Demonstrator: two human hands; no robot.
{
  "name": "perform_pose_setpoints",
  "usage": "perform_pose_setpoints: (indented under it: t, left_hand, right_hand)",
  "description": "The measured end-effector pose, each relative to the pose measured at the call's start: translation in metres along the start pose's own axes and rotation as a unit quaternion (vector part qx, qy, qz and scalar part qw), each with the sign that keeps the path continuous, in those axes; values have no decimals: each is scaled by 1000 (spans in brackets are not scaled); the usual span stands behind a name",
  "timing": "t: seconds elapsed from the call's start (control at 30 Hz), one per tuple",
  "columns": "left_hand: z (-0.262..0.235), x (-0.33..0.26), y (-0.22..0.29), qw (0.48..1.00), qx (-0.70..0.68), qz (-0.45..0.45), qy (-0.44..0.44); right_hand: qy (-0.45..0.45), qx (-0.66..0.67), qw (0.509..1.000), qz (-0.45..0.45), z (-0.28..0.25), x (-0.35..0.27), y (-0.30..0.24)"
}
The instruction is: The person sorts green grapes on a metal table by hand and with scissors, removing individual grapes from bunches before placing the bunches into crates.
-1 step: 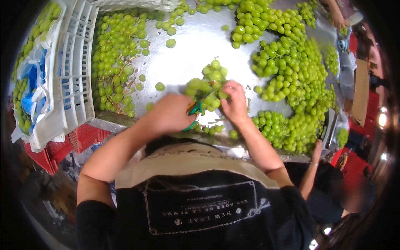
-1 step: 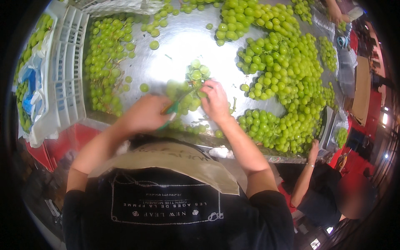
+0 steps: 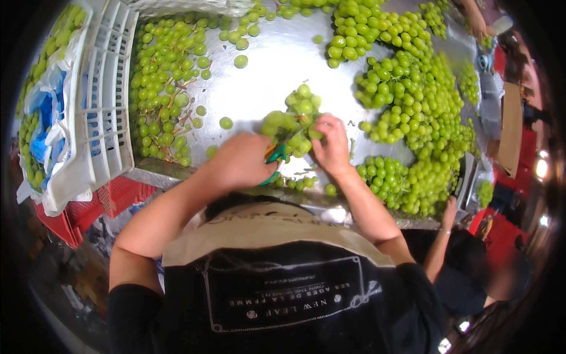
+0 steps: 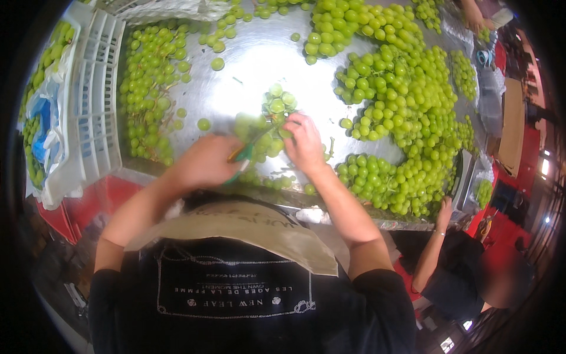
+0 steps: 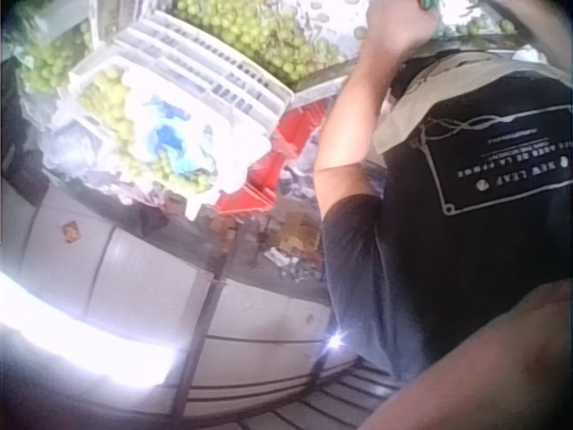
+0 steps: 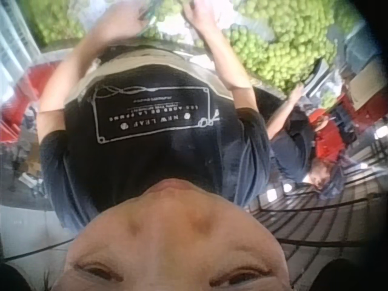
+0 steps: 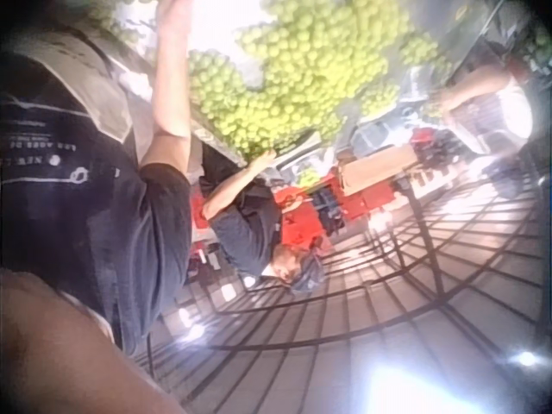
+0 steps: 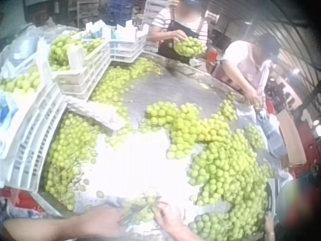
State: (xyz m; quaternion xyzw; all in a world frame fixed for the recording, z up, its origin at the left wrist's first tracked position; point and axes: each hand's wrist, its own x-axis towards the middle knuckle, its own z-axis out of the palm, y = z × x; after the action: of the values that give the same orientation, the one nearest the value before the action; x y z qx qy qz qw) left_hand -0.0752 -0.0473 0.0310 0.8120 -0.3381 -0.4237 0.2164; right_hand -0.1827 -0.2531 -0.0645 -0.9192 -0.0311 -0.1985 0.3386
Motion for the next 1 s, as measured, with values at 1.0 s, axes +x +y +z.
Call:
perform_pose_setpoints:
  t: [1.0]
  left_hand:
    - [19,-1,6,994,-60,28,81]
  right_hand:
    - [26,8,1000,-5,4,2,-3]
